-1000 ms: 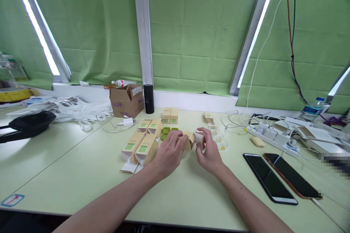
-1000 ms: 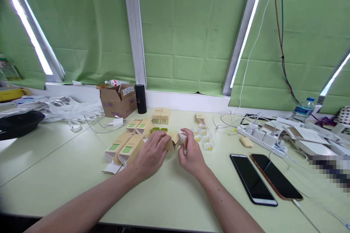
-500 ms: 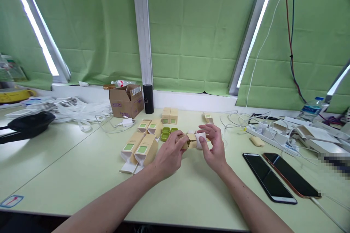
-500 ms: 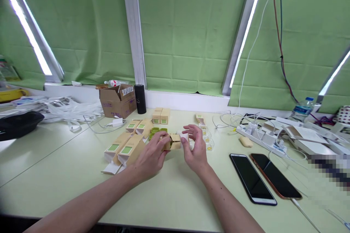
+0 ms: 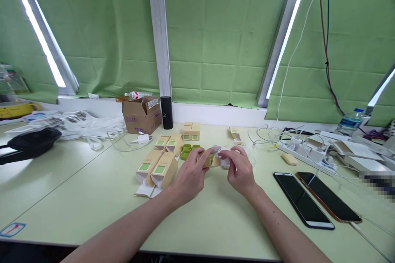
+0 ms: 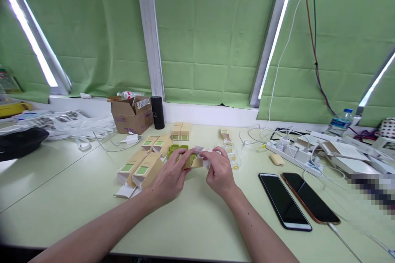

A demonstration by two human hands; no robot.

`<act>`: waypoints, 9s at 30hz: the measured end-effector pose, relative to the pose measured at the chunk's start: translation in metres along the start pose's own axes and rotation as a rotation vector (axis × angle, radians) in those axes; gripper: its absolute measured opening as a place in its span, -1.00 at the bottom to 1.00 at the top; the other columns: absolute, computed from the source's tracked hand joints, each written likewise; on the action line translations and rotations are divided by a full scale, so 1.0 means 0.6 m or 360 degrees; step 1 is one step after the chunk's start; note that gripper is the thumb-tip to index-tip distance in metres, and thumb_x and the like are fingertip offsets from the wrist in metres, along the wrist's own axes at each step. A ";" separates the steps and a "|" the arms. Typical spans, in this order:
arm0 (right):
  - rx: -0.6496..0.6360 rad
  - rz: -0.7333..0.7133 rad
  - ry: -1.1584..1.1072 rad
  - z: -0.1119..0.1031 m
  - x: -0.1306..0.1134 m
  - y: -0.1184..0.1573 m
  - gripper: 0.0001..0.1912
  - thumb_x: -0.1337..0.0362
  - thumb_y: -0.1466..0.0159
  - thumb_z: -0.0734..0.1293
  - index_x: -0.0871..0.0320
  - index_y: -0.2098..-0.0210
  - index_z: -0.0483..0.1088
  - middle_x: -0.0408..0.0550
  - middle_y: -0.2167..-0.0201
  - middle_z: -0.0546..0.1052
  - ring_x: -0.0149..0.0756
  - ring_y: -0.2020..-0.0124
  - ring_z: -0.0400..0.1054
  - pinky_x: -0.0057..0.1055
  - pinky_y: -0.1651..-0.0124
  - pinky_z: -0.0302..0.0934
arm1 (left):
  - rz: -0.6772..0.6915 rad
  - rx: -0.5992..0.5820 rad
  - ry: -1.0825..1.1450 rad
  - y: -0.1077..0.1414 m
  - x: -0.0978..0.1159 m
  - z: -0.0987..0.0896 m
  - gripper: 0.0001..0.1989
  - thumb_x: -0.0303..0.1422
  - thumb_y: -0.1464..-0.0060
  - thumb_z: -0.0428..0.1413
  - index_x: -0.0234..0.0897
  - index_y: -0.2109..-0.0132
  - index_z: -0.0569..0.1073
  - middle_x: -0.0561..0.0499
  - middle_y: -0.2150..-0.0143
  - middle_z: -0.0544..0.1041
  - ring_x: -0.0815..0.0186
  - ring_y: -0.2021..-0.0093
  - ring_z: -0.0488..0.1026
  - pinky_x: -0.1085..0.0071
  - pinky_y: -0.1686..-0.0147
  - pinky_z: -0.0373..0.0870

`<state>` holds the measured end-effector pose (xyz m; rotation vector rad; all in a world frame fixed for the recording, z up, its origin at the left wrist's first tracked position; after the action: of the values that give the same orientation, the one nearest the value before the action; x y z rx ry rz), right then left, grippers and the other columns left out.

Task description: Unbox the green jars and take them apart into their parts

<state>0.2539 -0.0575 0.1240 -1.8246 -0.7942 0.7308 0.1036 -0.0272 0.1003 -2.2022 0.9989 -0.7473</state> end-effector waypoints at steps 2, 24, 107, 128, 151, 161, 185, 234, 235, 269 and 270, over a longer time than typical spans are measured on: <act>-0.0067 -0.0017 -0.0004 0.009 -0.004 0.001 -0.50 0.55 -0.31 0.19 -0.03 -0.13 0.37 -0.06 0.19 0.66 -0.18 0.26 0.56 0.09 -0.08 0.35 | -0.0029 0.0013 -0.0002 0.000 -0.005 0.000 -0.26 -0.61 -0.21 0.02 -0.08 -0.47 0.11 -0.21 -0.15 0.37 0.09 -0.15 0.43 0.08 -0.01 0.59; -0.0188 0.0755 -0.0063 0.060 0.048 0.022 -0.86 0.26 -0.33 0.34 0.07 0.38 0.43 -0.13 0.47 0.54 -0.20 0.36 0.43 -0.05 0.03 0.29 | 0.0294 0.0100 -0.0487 0.004 0.029 0.000 -0.18 -0.72 -0.17 -0.10 -0.04 -0.49 0.11 -0.24 -0.11 0.34 0.04 -0.19 0.37 0.13 0.06 0.61; -0.0126 0.1616 -0.1313 0.096 0.104 0.060 -0.48 -0.22 -0.12 0.52 0.07 0.20 0.51 -0.02 0.28 0.63 -0.20 0.25 0.47 -0.34 0.22 0.32 | -0.0791 0.0098 0.1732 0.004 -0.066 0.038 -0.55 -0.26 -0.22 0.25 -0.18 -0.21 0.41 -0.20 -0.22 0.50 0.06 -0.24 0.43 0.14 -0.25 0.34; -0.0231 0.1508 -0.1321 0.105 0.089 0.052 -0.42 -0.24 -0.14 0.51 0.05 0.08 0.52 0.02 0.15 0.66 -0.13 0.12 0.54 -0.21 -0.04 0.40 | -0.0760 0.0085 0.1730 0.000 -0.058 0.031 -0.61 -0.25 -0.22 0.23 -0.17 -0.14 0.39 -0.16 -0.20 0.48 0.11 -0.19 0.44 0.21 -0.17 0.40; -0.0167 0.1706 -0.1323 0.105 0.113 0.073 -0.41 -0.26 -0.08 0.52 0.12 0.20 0.54 -0.03 0.36 0.65 -0.23 0.33 0.46 -0.39 0.32 0.18 | -0.0743 0.0085 0.1545 0.006 -0.066 0.031 -0.39 -0.62 0.03 0.03 -0.17 -0.18 0.36 -0.13 -0.16 0.49 0.11 -0.19 0.45 0.24 -0.09 0.43; -0.0147 0.1706 -0.1453 0.111 0.105 0.069 -0.38 -0.24 -0.05 0.56 0.09 0.14 0.51 -0.02 0.29 0.65 -0.21 0.27 0.43 -0.38 0.27 0.14 | -0.0726 0.0113 0.1196 0.008 -0.064 0.025 -0.56 -0.30 -0.22 0.23 -0.16 -0.20 0.33 -0.18 -0.21 0.48 0.06 -0.26 0.43 0.20 -0.09 0.49; -0.0193 0.1763 -0.1499 0.123 0.117 0.090 -0.40 -0.29 -0.09 0.52 0.14 0.24 0.62 0.01 0.30 0.65 -0.25 0.35 0.35 -0.33 0.21 0.22 | -0.0853 0.0084 0.1303 0.009 -0.065 0.029 -0.58 -0.22 -0.20 0.26 -0.17 -0.14 0.36 -0.14 -0.09 0.55 0.12 -0.05 0.55 0.30 0.16 0.57; 0.0213 0.1628 -0.1132 0.064 0.139 0.075 -0.68 -0.03 -0.10 0.52 0.06 0.30 0.58 -0.05 0.38 0.62 -0.14 0.32 0.45 -0.28 0.24 0.30 | -0.0184 0.0702 0.0366 -0.006 -0.041 -0.105 -0.83 -0.19 -0.26 0.17 -0.09 0.18 0.64 -0.10 0.19 0.68 0.03 0.01 0.48 -0.02 -0.07 0.39; 0.0210 0.1677 -0.1155 0.069 0.143 0.081 -0.68 0.01 -0.05 0.55 0.06 0.30 0.57 -0.05 0.37 0.64 -0.13 0.33 0.47 -0.28 0.28 0.30 | -0.0139 0.0668 0.0260 -0.006 -0.037 -0.107 -0.86 -0.22 -0.25 0.18 -0.05 0.19 0.65 -0.08 0.18 0.70 0.01 0.01 0.49 -0.07 -0.09 0.35; -0.0045 0.1502 -0.0830 0.086 0.133 0.078 -0.74 0.02 -0.26 0.38 0.08 0.33 0.52 -0.18 0.61 0.43 -0.28 0.54 0.26 -0.35 0.40 0.10 | -0.1698 -0.0106 0.0598 -0.217 -0.275 0.146 -0.69 -0.20 -0.25 0.22 -0.46 0.19 0.56 -0.22 0.20 0.63 0.23 0.29 0.58 0.32 0.28 0.53; -0.0037 0.1501 -0.0830 0.086 0.134 0.078 -0.73 0.01 -0.26 0.38 0.09 0.32 0.52 -0.18 0.61 0.43 -0.29 0.54 0.26 -0.36 0.40 0.10 | -0.1744 -0.0163 0.0588 -0.218 -0.279 0.166 -0.67 -0.20 -0.28 0.21 -0.45 0.07 0.55 -0.21 0.10 0.61 0.21 0.19 0.59 0.26 0.18 0.56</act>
<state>0.2720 0.0186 0.0521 -2.0231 -0.1909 1.8511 0.1386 0.2045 0.0872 -2.6838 -0.1533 -1.6265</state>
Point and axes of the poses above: each hand's wrist, its own y-axis away from the middle knuckle, its own z-axis out of the palm, x = y × z, the point moved 10 cm from there along -y, towards the middle knuckle
